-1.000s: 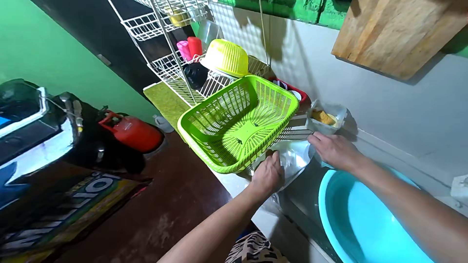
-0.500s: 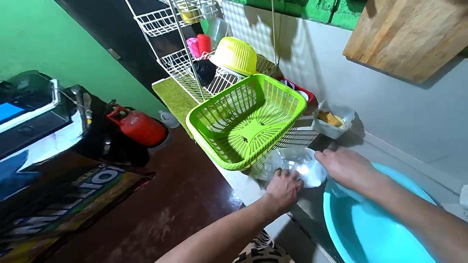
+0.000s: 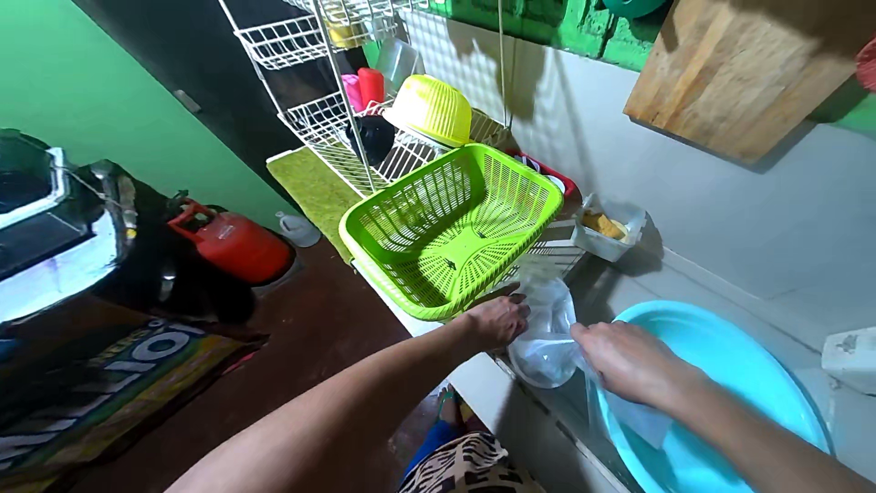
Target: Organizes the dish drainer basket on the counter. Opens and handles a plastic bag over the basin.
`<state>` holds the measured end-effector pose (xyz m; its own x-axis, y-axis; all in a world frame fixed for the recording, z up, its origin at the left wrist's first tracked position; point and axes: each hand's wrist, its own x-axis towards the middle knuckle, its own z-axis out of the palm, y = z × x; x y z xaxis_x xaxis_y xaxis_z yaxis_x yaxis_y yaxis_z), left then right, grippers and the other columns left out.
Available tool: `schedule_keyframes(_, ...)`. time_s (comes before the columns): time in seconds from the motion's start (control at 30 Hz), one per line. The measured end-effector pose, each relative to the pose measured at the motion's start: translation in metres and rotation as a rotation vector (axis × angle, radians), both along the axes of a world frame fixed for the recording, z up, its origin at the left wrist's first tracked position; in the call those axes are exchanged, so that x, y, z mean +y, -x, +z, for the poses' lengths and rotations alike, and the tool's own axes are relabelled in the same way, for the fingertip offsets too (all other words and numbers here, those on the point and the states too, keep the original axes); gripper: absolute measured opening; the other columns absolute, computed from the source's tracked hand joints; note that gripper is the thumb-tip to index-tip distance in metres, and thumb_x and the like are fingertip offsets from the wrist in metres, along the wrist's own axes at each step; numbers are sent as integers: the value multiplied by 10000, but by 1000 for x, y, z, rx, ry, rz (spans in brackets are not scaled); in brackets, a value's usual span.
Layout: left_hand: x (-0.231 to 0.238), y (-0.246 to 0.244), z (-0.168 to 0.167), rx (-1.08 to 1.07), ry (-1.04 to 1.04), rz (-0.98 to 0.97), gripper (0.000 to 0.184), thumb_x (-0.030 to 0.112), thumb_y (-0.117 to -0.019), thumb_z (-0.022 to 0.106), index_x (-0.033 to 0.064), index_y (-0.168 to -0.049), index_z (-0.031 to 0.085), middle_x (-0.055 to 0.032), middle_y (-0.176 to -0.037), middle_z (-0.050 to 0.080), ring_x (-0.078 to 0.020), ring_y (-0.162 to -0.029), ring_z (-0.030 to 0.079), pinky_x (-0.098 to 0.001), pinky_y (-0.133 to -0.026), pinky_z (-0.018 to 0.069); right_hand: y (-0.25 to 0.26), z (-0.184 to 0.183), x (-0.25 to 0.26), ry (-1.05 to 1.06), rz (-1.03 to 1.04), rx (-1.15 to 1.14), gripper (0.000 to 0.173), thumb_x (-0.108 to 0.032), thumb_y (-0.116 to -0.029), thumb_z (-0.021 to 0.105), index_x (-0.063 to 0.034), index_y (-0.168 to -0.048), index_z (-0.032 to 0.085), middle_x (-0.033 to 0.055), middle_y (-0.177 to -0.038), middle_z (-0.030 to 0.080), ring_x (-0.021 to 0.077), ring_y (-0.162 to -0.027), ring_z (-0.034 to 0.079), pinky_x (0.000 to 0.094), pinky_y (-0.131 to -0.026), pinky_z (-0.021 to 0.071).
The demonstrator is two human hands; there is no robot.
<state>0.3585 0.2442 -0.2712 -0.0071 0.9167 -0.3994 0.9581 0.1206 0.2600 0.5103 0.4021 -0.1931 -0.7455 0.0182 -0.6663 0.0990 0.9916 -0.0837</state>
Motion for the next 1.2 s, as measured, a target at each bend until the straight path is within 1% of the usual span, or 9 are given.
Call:
schedule_keyframes(0.17,23,-4,28,246,309,-18,293,60,-1047,472,16,-1208,713,-125,-1437,593,-327,-1494,361,-553,-1278,79,6,-9,-6,30,-61,6,304,-200,-1088,397,-37,-1298,544,226,-1124,668,418,-1100,662,583,-888,533)
schedule_keyframes(0.37,51,-2,35,467,609,-162,290,41,-986,537,52,-1203,728,-87,-1498,553,-360,-1515,311,-618,-1258,69,20,3,-40,89,-180,8,289,-112,-1017,504,16,-1262,588,247,-1191,660,424,-1141,649,603,-909,528)
schedule_keyframes(0.5,67,4,33,466,645,-160,254,96,-958,610,93,-1180,732,-85,-1419,609,-347,-1386,485,-639,-1202,235,22,0,-67,164,-280,26,345,-168,-1005,531,16,-1289,600,242,-1258,643,410,-1173,637,597,-936,525)
schedule_keyframes(0.6,81,1,51,396,718,-50,153,116,-930,664,68,-1053,739,-128,-1127,697,-327,-1092,639,-593,-954,464,26,-1,-84,243,-246,14,278,-109,-997,519,31,-1221,606,230,-1205,653,397,-1132,652,587,-868,548)
schedule_keyframes(0.67,86,-3,60,342,753,22,139,125,-932,657,45,-1011,739,-146,-1072,702,-336,-1039,652,-583,-863,494,29,-4,-93,293,-275,-1,255,-109,-1012,489,17,-1182,632,216,-1193,667,377,-1133,661,573,-872,553)
schedule_keyframes(0.8,92,0,55,293,744,30,341,373,-1005,579,78,-1084,731,-159,-1117,700,-352,-1099,641,-627,-927,458,29,-22,-108,308,-301,10,278,-112,-990,512,13,-1221,603,210,-1197,666,370,-1132,665,559,-890,558)
schedule_keyframes(0.9,84,1,38,353,690,-4,722,729,-922,541,103,-1240,707,-146,-1292,669,-367,-1318,543,-667,-1143,304,25,-49,-113,288,-291,137,359,-308,-1019,506,2,-1167,610,197,-1034,702,367,-975,714,538,-786,583)
schedule_keyframes(1.07,67,-5,32,357,574,-16,743,601,-897,681,77,-1415,589,-159,-1505,523,-418,-1506,302,-678,-1227,98,17,-27,-101,528,-262,28,607,-525,-1063,438,18,-1304,562,229,-1184,661,373,-1151,651,554,-956,521)
schedule_keyframes(1.2,60,-1,26,303,508,-25,612,438,-905,723,113,-1407,591,-145,-1523,499,-435,-1524,244,-706,-1216,74,-13,-46,-71,603,-577,424,422,-423,-1031,545,-49,-1171,682,126,-977,727,262,-943,717,476,-871,575)
